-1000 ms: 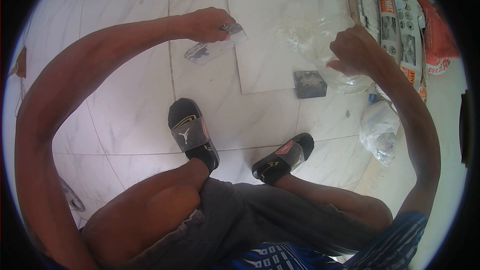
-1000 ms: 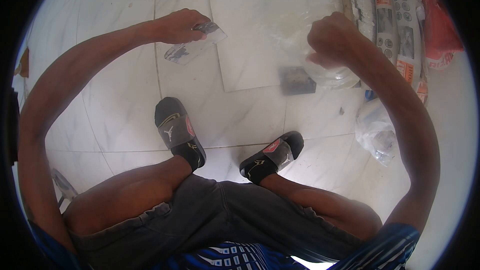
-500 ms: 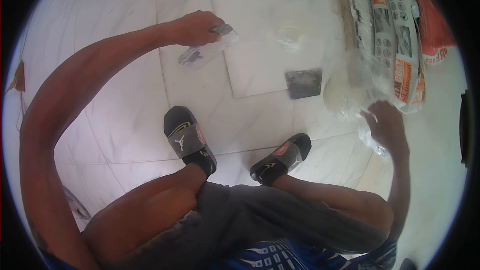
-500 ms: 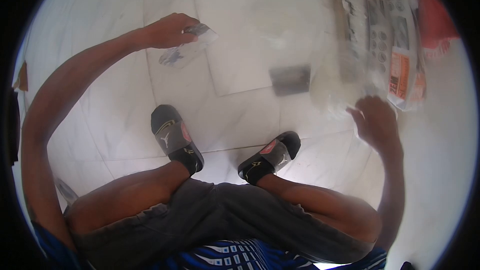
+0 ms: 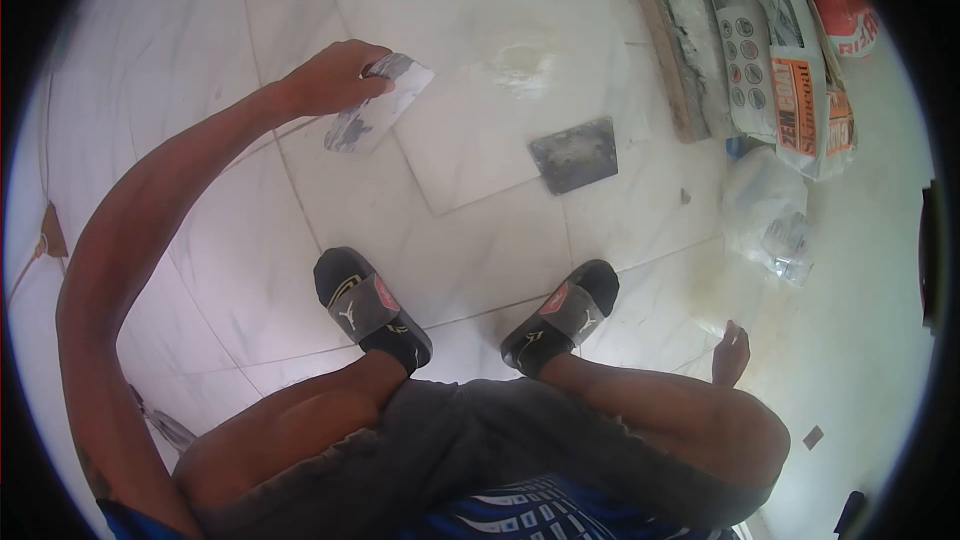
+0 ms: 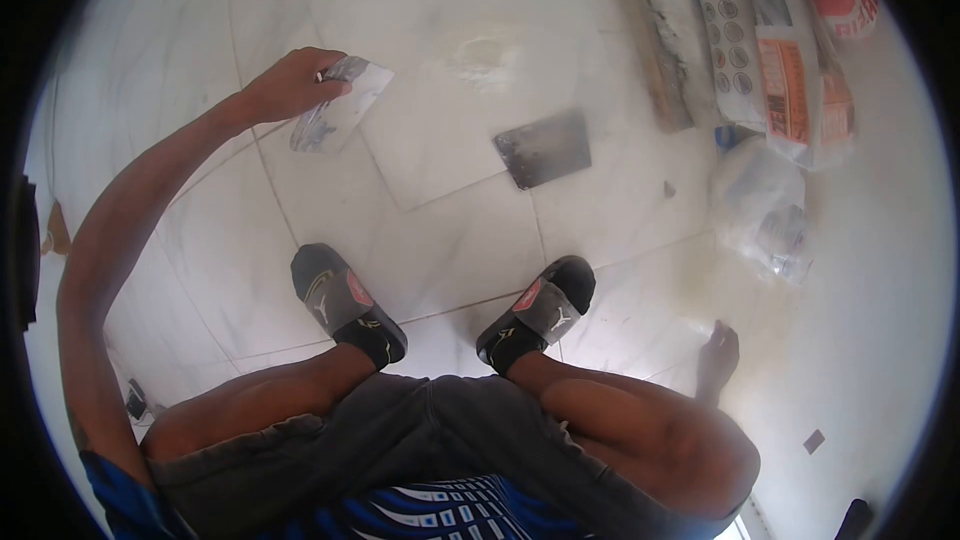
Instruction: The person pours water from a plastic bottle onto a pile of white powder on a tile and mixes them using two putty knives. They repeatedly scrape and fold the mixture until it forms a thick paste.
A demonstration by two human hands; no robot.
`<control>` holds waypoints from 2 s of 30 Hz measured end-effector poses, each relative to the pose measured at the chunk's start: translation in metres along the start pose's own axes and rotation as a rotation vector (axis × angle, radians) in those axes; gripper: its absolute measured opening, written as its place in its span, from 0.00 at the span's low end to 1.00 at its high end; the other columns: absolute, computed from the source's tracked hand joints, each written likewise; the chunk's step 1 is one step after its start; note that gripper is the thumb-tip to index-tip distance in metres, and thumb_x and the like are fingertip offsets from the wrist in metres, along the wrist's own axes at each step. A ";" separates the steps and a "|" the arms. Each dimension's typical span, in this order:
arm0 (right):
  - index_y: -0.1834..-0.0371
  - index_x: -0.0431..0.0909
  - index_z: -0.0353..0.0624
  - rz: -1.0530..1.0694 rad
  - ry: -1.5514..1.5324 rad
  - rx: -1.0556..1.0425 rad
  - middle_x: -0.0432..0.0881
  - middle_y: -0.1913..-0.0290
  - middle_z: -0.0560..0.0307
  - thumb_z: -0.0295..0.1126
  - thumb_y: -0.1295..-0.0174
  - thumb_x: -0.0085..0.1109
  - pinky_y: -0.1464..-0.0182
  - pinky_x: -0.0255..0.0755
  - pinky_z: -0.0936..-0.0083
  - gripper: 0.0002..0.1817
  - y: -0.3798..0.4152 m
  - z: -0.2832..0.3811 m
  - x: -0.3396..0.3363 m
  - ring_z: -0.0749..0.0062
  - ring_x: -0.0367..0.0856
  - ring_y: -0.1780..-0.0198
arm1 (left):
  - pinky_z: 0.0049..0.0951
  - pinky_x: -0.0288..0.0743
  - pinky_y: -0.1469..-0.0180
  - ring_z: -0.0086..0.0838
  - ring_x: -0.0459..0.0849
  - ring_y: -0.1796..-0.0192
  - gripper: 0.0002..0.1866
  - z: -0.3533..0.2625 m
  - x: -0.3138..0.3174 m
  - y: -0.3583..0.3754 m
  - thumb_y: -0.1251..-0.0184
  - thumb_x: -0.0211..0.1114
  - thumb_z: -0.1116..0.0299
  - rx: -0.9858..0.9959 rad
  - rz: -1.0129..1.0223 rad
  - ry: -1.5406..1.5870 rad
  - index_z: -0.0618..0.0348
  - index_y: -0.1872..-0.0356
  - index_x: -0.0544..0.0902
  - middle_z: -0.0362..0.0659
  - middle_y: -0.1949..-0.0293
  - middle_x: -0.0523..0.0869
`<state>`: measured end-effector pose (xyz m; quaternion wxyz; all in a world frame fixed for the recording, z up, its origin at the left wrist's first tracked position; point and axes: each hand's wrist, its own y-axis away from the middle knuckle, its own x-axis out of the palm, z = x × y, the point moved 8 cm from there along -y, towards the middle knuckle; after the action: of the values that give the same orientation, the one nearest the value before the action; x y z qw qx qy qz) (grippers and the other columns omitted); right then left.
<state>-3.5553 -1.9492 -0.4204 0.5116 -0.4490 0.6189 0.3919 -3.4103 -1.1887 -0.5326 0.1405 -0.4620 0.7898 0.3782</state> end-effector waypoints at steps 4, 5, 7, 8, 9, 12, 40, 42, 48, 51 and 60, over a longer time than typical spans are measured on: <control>0.49 0.81 0.35 0.074 -0.052 0.216 0.85 0.56 0.37 0.47 0.26 0.50 0.45 0.75 0.56 0.23 -0.014 -0.068 0.020 0.42 0.83 0.51 | 0.37 0.75 0.56 0.34 0.81 0.64 0.17 -0.011 -0.002 0.002 0.34 0.61 0.63 0.001 0.015 0.005 0.70 0.57 0.81 0.50 0.67 0.85; 0.49 0.81 0.35 0.087 -0.023 0.257 0.85 0.56 0.36 0.48 0.26 0.51 0.45 0.75 0.56 0.24 -0.022 -0.091 0.026 0.42 0.83 0.50 | 0.37 0.75 0.56 0.34 0.81 0.64 0.17 -0.013 -0.002 0.002 0.34 0.61 0.63 0.003 0.009 0.010 0.70 0.56 0.81 0.51 0.66 0.85; 0.48 0.80 0.34 0.123 0.082 0.335 0.85 0.55 0.36 0.48 0.27 0.51 0.44 0.75 0.56 0.25 -0.036 -0.132 0.036 0.43 0.83 0.50 | 0.37 0.75 0.56 0.34 0.82 0.64 0.17 -0.017 -0.002 -0.002 0.35 0.62 0.63 0.005 0.007 0.023 0.70 0.56 0.81 0.51 0.66 0.86; 0.48 0.80 0.34 0.133 0.164 0.362 0.84 0.55 0.35 0.48 0.27 0.51 0.44 0.75 0.56 0.25 -0.040 -0.141 0.035 0.43 0.83 0.49 | 0.37 0.75 0.56 0.34 0.82 0.64 0.17 -0.017 -0.002 -0.002 0.35 0.62 0.63 -0.001 0.006 0.008 0.70 0.55 0.81 0.51 0.66 0.86; 0.47 0.80 0.33 0.129 0.258 0.371 0.84 0.55 0.35 0.49 0.27 0.51 0.43 0.75 0.56 0.25 -0.045 -0.149 0.031 0.43 0.83 0.49 | 0.37 0.75 0.56 0.34 0.82 0.64 0.17 -0.017 -0.002 -0.003 0.35 0.62 0.63 -0.007 0.005 -0.007 0.70 0.55 0.81 0.51 0.66 0.86; 0.44 0.77 0.31 -0.076 0.488 0.244 0.82 0.51 0.32 0.49 0.28 0.54 0.41 0.75 0.55 0.27 -0.046 -0.108 -0.012 0.45 0.81 0.46 | 0.37 0.75 0.56 0.34 0.82 0.64 0.17 -0.014 -0.004 -0.003 0.35 0.62 0.63 -0.036 -0.006 -0.032 0.70 0.54 0.81 0.51 0.66 0.86; 0.51 0.74 0.33 0.472 -0.454 -0.347 0.76 0.60 0.51 0.48 0.46 0.77 0.55 0.80 0.62 0.32 -0.083 0.374 0.089 0.65 0.79 0.60 | 0.36 0.75 0.58 0.33 0.81 0.65 0.15 -0.023 -0.004 -0.008 0.34 0.62 0.65 0.019 0.061 -0.011 0.69 0.57 0.82 0.50 0.67 0.86; 0.67 0.75 0.40 0.876 -0.884 -0.109 0.70 0.70 0.66 0.35 0.42 0.74 0.65 0.84 0.74 0.15 -0.075 0.371 0.080 0.82 0.74 0.69 | 0.36 0.75 0.58 0.34 0.81 0.65 0.15 -0.017 -0.001 -0.009 0.35 0.62 0.65 0.030 0.056 0.010 0.70 0.57 0.81 0.50 0.66 0.86; 0.40 0.72 0.26 0.946 -0.913 -0.289 0.80 0.56 0.50 0.29 0.38 0.68 0.58 0.87 0.73 0.27 -0.129 0.394 -0.035 0.71 0.84 0.58 | 0.36 0.75 0.56 0.34 0.82 0.64 0.16 -0.003 0.003 -0.012 0.36 0.62 0.65 -0.013 0.074 0.043 0.70 0.57 0.81 0.50 0.66 0.86; 0.38 0.71 0.25 0.890 -0.664 -0.497 0.81 0.54 0.47 0.28 0.38 0.65 0.57 0.87 0.74 0.27 -0.152 0.430 -0.093 0.69 0.85 0.58 | 0.37 0.73 0.59 0.35 0.81 0.66 0.15 -0.010 0.002 -0.011 0.37 0.62 0.64 0.010 0.047 0.057 0.70 0.61 0.80 0.50 0.69 0.84; 0.34 0.75 0.39 0.880 -0.682 -0.648 0.84 0.55 0.48 0.29 0.35 0.60 0.62 0.85 0.78 0.24 -0.167 0.472 -0.036 0.71 0.86 0.67 | 0.36 0.74 0.58 0.34 0.81 0.66 0.16 -0.020 -0.004 -0.001 0.36 0.62 0.63 -0.035 0.042 0.004 0.69 0.58 0.82 0.49 0.70 0.85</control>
<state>-3.2598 -1.5463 -0.4692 0.3094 -0.1349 0.3979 0.8530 -3.4046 -1.2011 -0.5174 0.1230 -0.4486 0.7929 0.3937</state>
